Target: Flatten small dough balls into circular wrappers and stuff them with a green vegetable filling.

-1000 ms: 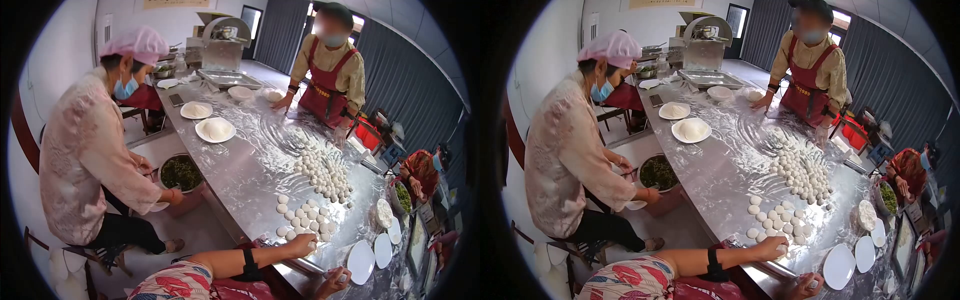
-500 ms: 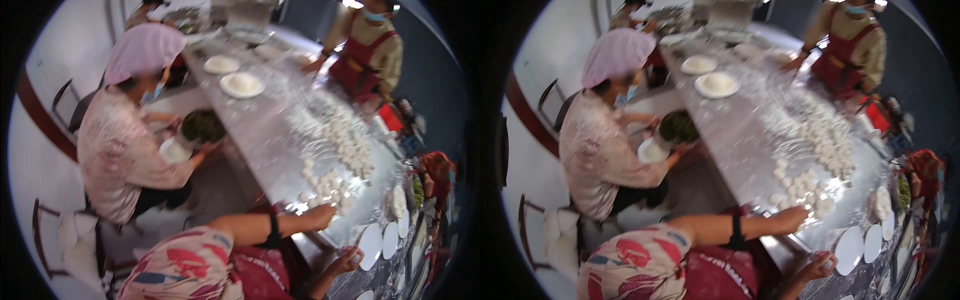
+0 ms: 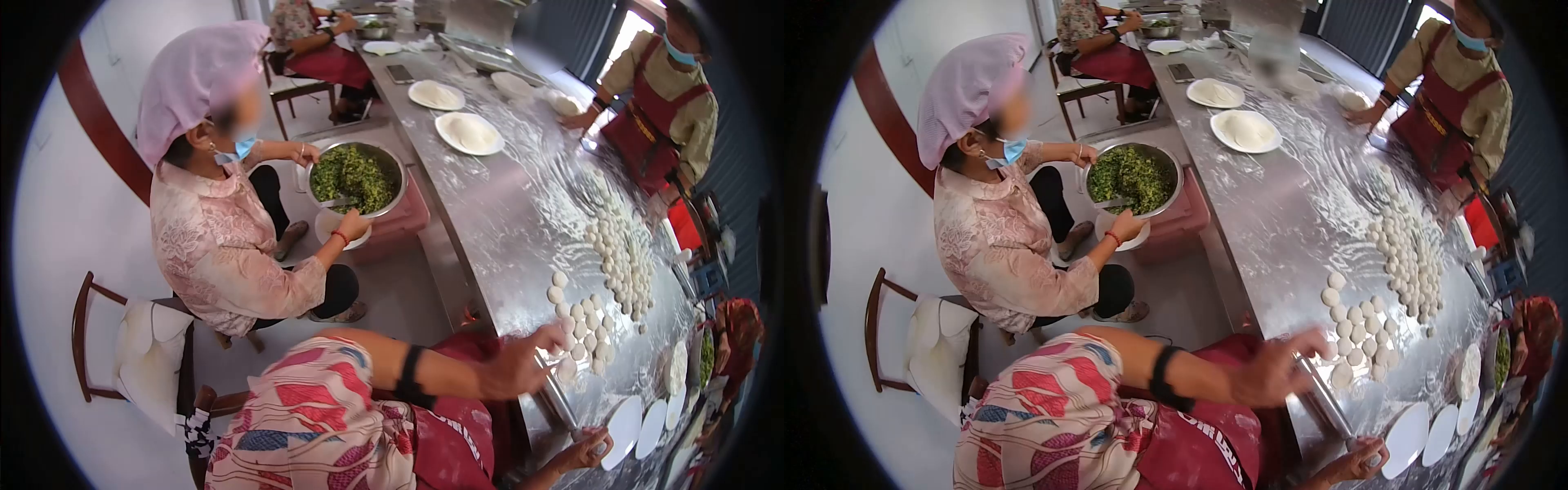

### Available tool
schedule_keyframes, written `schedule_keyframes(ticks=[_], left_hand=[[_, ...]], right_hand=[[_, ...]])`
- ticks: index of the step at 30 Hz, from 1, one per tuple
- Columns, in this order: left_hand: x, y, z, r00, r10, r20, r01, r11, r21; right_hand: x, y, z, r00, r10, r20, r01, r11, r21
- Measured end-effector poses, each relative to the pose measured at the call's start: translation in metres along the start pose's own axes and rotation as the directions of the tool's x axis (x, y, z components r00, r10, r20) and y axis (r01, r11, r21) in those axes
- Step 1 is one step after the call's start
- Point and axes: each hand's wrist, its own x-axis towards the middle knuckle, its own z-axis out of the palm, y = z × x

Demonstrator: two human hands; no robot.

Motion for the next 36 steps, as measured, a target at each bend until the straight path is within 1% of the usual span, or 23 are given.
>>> schedule_keyframes(ticks=[1,2,3,4,5,6,7,9,10,11,12,13,14,15,16,19,22,25,26,29,32,35,36], left_hand=[[0.007,-0.001,-0.036,0.997,-0.014,-0.078,0.025,0.990,0.139],[0.018,0.000,-0.065,0.934,-0.013,-0.357,0.087,0.977,0.193],[0.031,-0.019,-0.107,0.848,0.132,-0.512,0.082,0.924,0.374],[0.040,-0.022,-0.150,0.761,0.007,-0.648,0.201,0.948,0.247],[0.045,-0.031,-0.190,0.656,-0.049,-0.753,0.269,0.948,0.172],[0.040,-0.059,-0.229,0.602,0.172,-0.780,0.339,0.829,0.445],[0.041,-0.055,-0.227,0.640,0.189,-0.745,0.271,0.852,0.448],[0.048,-0.050,-0.224,0.711,0.221,-0.668,0.131,0.891,0.434],[0.047,-0.047,-0.200,0.750,0.220,-0.623,0.118,0.883,0.455],[0.040,-0.049,-0.185,0.848,-0.110,-0.518,0.344,0.858,0.381],[0.037,-0.044,-0.151,0.938,0.086,-0.335,0.113,0.839,0.532],[0.035,-0.026,-0.113,0.972,0.096,-0.213,0.027,0.859,0.511],[0.031,-0.014,-0.081,0.978,-0.200,-0.055,0.205,0.884,0.421],[0.023,-0.025,-0.060,0.969,-0.089,0.229,-0.006,0.924,0.383],[0.025,-0.025,-0.036,0.902,0.133,0.411,-0.271,0.915,0.298],[0.019,-0.037,0.030,0.730,0.217,0.648,-0.451,0.866,0.217],[0.010,-0.050,0.064,0.706,0.096,0.702,-0.364,0.899,0.243],[0.005,-0.054,0.073,0.720,0.014,0.694,-0.392,0.833,0.389],[0.005,-0.055,0.076,0.722,-0.019,0.691,-0.374,0.830,0.413],[0.009,-0.062,0.083,0.735,-0.092,0.672,-0.332,0.815,0.475],[0.018,-0.074,0.091,0.745,-0.131,0.655,-0.318,0.793,0.520],[0.029,-0.079,0.097,0.702,-0.234,0.672,-0.318,0.742,0.590],[0.033,-0.077,0.100,0.693,-0.261,0.673,-0.314,0.731,0.606]], right_hand=[[-0.001,-0.001,0.000,1.000,0.018,-0.002,-0.018,0.999,-0.027],[0.005,0.013,-0.003,1.000,-0.026,0.011,0.026,1.000,-0.007],[0.005,0.010,0.001,1.000,-0.025,0.016,0.025,0.999,-0.020],[0.005,0.003,0.001,1.000,-0.024,0.018,0.024,0.999,-0.036],[0.004,-0.002,0.002,1.000,-0.024,0.014,0.024,0.998,-0.054],[0.008,0.008,0.001,0.999,-0.048,0.007,0.048,0.999,-0.026],[0.006,0.018,0.006,0.997,-0.067,0.036,0.066,0.997,0.026],[0.011,0.031,0.002,0.991,-0.136,-0.013,0.136,0.986,0.093],[0.009,0.020,0.003,0.996,-0.086,-0.038,0.089,0.992,0.087],[0.007,0.009,0.010,0.999,-0.032,-0.034,0.035,0.995,0.096],[0.010,0.020,0.009,1.000,0.016,-0.026,-0.012,0.987,0.161],[0.013,0.017,0.010,0.999,0.019,-0.030,-0.014,0.985,0.173],[0.012,0.012,0.010,0.999,0.027,-0.022,-0.022,0.983,0.184],[0.011,0.011,0.010,0.999,0.034,-0.004,-0.033,0.980,0.196],[0.009,0.021,0.009,0.999,-0.041,-0.008,0.042,0.985,0.168],[0.001,0.001,0.005,1.000,-0.018,-0.001,0.018,0.977,0.212],[-0.011,-0.007,-0.004,0.999,-0.036,0.011,0.033,0.986,0.166],[-0.014,0.016,-0.007,0.996,-0.091,-0.005,0.090,0.985,0.147],[-0.015,0.021,-0.010,0.999,0.024,0.033,-0.031,0.974,0.225],[-0.015,0.014,-0.007,1.000,0.001,0.007,-0.002,0.987,0.161],[-0.015,0.022,-0.006,0.999,0.043,0.017,-0.046,0.979,0.198],[-0.014,0.021,-0.005,0.994,-0.110,-0.018,0.112,0.984,0.136],[-0.015,0.020,-0.005,0.993,-0.119,-0.015,0.120,0.982,0.147]])
